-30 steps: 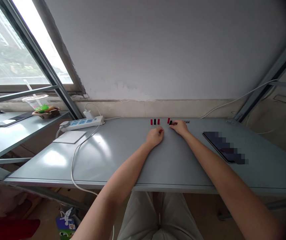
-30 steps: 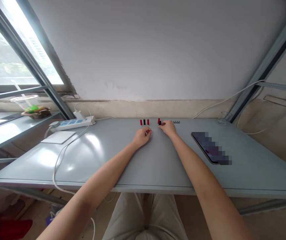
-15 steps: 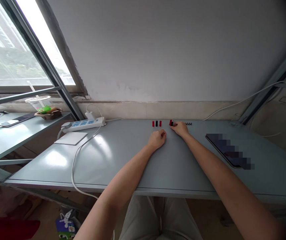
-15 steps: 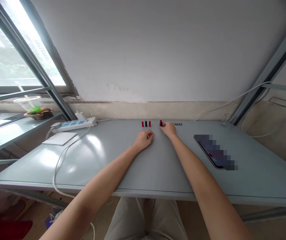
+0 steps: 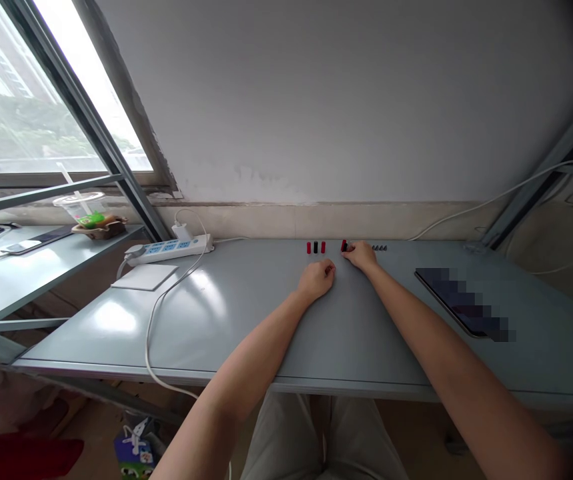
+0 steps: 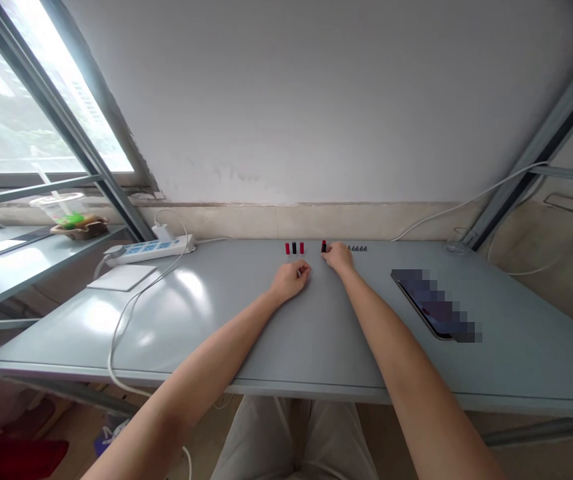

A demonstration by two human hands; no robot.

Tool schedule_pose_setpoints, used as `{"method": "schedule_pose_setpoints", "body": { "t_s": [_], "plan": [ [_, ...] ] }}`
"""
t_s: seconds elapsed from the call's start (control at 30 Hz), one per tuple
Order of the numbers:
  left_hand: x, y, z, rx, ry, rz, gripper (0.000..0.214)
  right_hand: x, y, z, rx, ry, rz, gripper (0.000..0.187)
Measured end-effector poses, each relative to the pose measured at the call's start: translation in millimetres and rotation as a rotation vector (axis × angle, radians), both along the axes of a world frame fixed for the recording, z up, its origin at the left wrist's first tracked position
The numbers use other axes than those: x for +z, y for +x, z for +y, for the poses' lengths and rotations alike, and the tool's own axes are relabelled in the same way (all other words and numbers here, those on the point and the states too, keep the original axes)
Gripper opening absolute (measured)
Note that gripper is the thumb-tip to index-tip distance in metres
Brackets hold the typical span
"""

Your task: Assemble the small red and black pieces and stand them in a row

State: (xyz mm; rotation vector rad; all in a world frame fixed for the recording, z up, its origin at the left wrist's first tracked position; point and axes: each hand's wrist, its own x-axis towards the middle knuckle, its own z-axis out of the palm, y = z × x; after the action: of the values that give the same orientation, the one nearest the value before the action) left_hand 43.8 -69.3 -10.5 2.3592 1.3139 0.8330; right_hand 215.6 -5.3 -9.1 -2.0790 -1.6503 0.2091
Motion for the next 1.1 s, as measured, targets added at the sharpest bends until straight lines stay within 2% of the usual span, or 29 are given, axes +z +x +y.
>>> {"method": "schedule_pose_setpoints", "body": {
  "t_s": [0.57,0.7,0.93,1.1],
  "plan": [
    [0.4,-0.8,0.0,-0.021,0.008,0.004,0.021,2.0,11.8,5.7,0.031,-0.147,-0.099,0.014],
    [1.0,-0.8,-0.5,-0.009,-0.01,0.013,0.021,-1.7,16.7,4.9,0.019,-0.091,-0.074,0.012],
    [0.7,-1.0,-0.2,-0.011,0.002,0.016,0.022,-6.5,16.1,0.1,0.019,0.018,-0.016,0.018],
    [1.9,-0.3,-0.9,-0.004,-0.006,0.028,0.022,-6.6,15.3,-2.6,0.021,0.044,0.01,0.018]
  ]
}}
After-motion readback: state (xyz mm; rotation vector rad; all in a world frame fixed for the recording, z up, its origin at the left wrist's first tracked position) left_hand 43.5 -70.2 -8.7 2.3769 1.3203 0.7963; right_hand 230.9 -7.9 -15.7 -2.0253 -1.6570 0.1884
